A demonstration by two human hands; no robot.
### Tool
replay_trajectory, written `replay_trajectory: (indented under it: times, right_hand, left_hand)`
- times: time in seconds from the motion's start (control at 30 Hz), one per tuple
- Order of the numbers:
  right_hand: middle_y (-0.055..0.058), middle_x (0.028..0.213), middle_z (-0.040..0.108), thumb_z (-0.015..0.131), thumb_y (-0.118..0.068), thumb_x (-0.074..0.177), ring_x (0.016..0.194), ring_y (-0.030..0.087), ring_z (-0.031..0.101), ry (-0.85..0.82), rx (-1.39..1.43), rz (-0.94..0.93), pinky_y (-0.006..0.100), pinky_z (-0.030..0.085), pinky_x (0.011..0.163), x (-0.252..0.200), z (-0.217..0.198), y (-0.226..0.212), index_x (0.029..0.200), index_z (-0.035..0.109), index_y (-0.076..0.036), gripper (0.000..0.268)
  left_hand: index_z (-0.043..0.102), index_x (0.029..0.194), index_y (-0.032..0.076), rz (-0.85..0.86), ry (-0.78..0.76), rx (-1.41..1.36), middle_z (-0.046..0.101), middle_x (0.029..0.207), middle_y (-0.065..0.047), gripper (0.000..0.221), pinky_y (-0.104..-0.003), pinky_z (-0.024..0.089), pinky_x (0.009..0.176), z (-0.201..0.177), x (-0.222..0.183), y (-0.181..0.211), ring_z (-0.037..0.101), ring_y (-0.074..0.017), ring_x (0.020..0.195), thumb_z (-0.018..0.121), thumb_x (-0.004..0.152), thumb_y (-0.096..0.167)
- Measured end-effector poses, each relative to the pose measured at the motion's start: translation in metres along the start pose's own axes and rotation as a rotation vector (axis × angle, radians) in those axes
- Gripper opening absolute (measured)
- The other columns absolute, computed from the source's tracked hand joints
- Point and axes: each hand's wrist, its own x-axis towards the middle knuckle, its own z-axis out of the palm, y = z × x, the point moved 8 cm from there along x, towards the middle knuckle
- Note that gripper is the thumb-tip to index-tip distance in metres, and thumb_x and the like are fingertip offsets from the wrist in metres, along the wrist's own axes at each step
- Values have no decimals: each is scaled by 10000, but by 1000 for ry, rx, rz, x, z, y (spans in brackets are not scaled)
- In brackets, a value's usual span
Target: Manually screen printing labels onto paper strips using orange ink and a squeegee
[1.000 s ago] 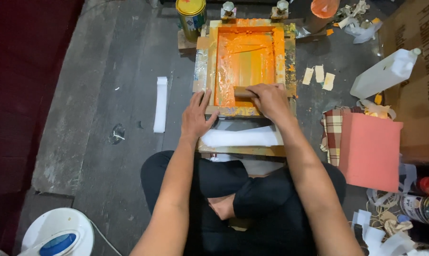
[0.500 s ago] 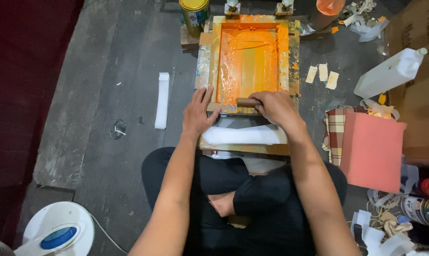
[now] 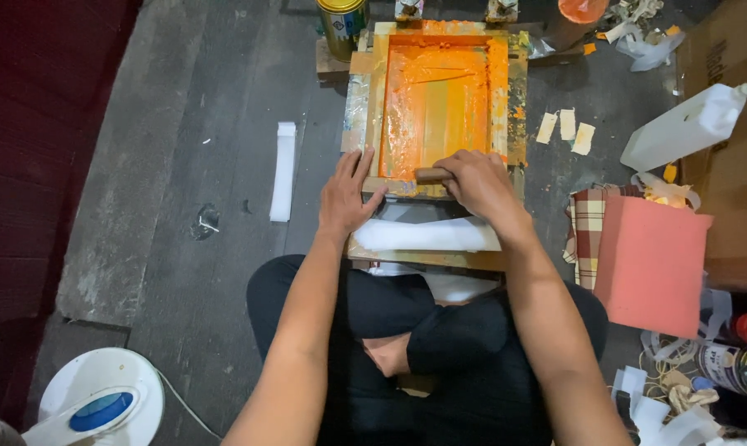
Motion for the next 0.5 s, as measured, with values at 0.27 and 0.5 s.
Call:
replay_trajectory:
  times: [0.27, 0.5]
  right_hand:
    - [43, 1187, 691, 711, -105, 941, 1126, 276, 627, 133, 109, 33, 410, 401, 937, 17, -12, 31, 1321, 716, -242, 404]
    - [-10, 1192, 631, 732, -202, 943, 1161, 243, 575, 231, -33, 65, 456, 405, 974, 92, 11, 78, 1338, 687, -353, 425]
  left_hand:
    - [292, 1644, 327, 12, 31, -22, 527, 1493, -106, 778, -451, 521, 1071, -2, 1, -1, 445, -318, 1468, 483, 987, 697]
    - [301, 1641, 326, 34, 71, -43, 541, 1474, -116, 768, -468, 526, 1067, -4, 0, -1, 457, -330, 1461, 497, 986, 677]
